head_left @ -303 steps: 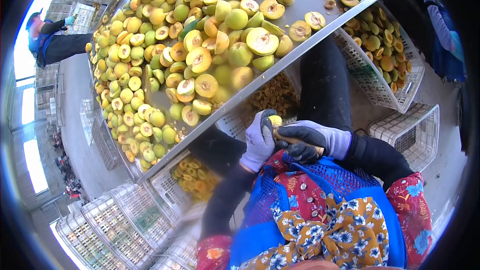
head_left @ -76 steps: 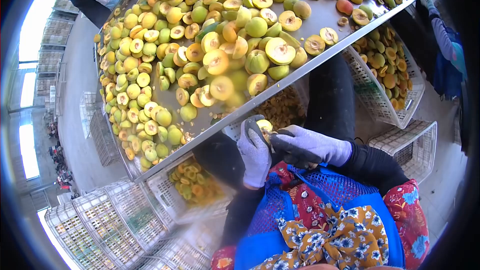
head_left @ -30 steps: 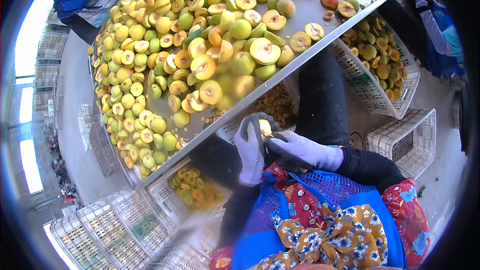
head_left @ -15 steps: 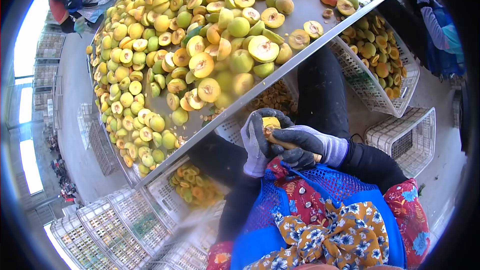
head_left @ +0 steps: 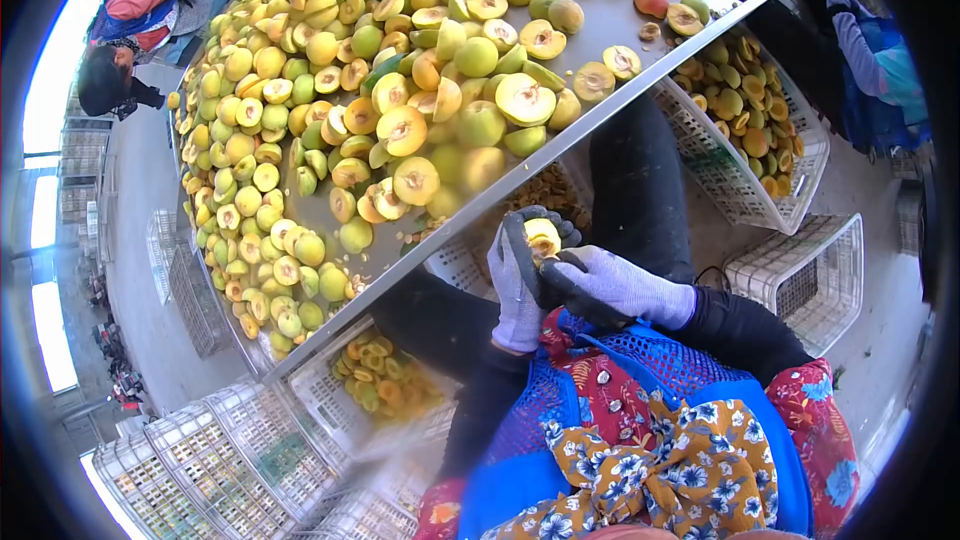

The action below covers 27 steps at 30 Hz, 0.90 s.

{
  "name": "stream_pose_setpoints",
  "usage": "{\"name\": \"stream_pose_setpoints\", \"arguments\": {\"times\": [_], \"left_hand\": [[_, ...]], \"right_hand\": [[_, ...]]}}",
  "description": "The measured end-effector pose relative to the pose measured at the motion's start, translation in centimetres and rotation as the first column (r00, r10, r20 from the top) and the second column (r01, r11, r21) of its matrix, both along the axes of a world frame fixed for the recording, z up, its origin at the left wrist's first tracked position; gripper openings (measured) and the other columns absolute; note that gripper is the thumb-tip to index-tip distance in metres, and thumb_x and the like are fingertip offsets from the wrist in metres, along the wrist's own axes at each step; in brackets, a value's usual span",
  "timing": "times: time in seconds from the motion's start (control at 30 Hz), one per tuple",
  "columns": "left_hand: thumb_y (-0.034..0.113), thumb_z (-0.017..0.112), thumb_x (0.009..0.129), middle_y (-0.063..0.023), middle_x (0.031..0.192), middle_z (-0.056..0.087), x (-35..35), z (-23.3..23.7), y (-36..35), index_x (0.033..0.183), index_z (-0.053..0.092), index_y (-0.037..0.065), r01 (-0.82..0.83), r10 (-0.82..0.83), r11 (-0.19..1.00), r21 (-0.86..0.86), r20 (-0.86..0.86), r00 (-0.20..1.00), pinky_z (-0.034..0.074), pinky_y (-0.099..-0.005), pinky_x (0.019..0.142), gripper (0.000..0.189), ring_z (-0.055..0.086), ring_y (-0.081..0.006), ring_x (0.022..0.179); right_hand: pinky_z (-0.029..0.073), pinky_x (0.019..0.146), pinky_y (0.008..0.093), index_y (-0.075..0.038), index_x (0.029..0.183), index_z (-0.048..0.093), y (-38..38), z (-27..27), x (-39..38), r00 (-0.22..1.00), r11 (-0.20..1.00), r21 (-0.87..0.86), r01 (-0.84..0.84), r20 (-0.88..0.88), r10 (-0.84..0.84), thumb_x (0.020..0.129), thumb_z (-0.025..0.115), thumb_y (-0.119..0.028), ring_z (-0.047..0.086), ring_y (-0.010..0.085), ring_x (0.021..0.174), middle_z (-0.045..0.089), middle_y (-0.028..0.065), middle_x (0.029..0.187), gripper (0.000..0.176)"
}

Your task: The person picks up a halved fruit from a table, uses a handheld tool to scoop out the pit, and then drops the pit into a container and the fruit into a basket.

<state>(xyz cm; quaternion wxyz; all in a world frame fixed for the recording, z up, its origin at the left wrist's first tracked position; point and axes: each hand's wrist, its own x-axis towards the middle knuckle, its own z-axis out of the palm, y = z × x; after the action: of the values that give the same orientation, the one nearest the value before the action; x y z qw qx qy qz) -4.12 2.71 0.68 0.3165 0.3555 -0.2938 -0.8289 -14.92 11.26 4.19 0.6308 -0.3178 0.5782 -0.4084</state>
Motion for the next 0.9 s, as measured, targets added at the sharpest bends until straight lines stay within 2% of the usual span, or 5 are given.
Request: {"name": "stream_pose_setpoints", "arguments": {"times": [0.13,0.23,0.4,0.57,0.9], "left_hand": [[0.030,0.041,0.104,-0.0130,0.098,0.062,1.8,-0.8,-0.9,0.112,0.054,0.001,-0.024,0.056,0.981,0.193,-0.166,0.985,0.055,-0.0382,0.084,0.033,0.064,-0.0243,0.089],[0.016,0.046,0.101,-0.0122,0.099,0.060,5.9,2.2,-2.5,0.114,0.052,0.001,-0.064,0.150,0.953,-0.297,0.276,0.949,0.055,-0.0360,0.082,0.021,0.062,-0.0242,0.093],[0.020,0.062,0.093,-0.0257,0.125,0.046,16.3,3.3,-5.0,0.130,0.049,-0.001,0.467,0.669,0.690,-0.554,0.734,-0.117,0.042,-0.0440,0.099,0.044,0.050,-0.0371,0.116],[0.030,0.067,0.089,-0.0276,0.134,0.038,9.4,4.5,-10.6,0.139,0.045,0.003,0.671,0.716,0.478,-0.567,0.694,0.076,0.037,-0.0483,0.101,0.061,0.040,-0.0427,0.125],[0.017,0.079,0.076,-0.0224,0.123,0.052,3.8,0.9,-12.5,0.115,0.053,0.001,0.765,0.550,0.282,-0.579,0.751,0.365,0.038,-0.0463,0.101,0.049,0.048,-0.0375,0.117]], "right_hand": [[0.048,0.063,0.0465,0.003,0.088,0.055,0.5,-0.1,1.4,0.856,0.978,-0.146,-0.147,-0.514,0.052,0.098,0.051,-0.029,0.062,0.0430,0.071,0.061,0.0265,0.075,0.034],[0.048,0.059,0.0433,0.002,0.095,0.052,0.0,0.5,0.6,0.884,0.982,-0.082,-0.169,-0.454,0.114,0.098,0.053,-0.033,0.063,0.0336,0.063,0.061,0.0178,0.071,0.034],[0.039,0.039,0.0221,-0.008,0.091,0.051,-1.8,0.6,-1.4,0.906,0.967,0.236,-0.093,0.423,-0.016,0.100,0.052,-0.039,0.051,0.0079,0.044,0.055,0.0005,0.064,0.032],[0.034,0.036,0.0174,-0.010,0.099,0.048,-2.3,-0.9,-1.2,0.720,0.974,0.212,-0.079,0.688,-0.091,0.101,0.052,-0.032,0.047,0.0044,0.041,0.056,0.0022,0.066,0.022],[0.041,0.050,0.0229,-0.003,0.099,0.061,-1.2,1.3,-1.9,0.956,0.988,0.152,-0.004,0.291,-0.041,0.103,0.047,-0.035,0.054,0.0062,0.058,0.058,0.0005,0.070,0.035]]}}
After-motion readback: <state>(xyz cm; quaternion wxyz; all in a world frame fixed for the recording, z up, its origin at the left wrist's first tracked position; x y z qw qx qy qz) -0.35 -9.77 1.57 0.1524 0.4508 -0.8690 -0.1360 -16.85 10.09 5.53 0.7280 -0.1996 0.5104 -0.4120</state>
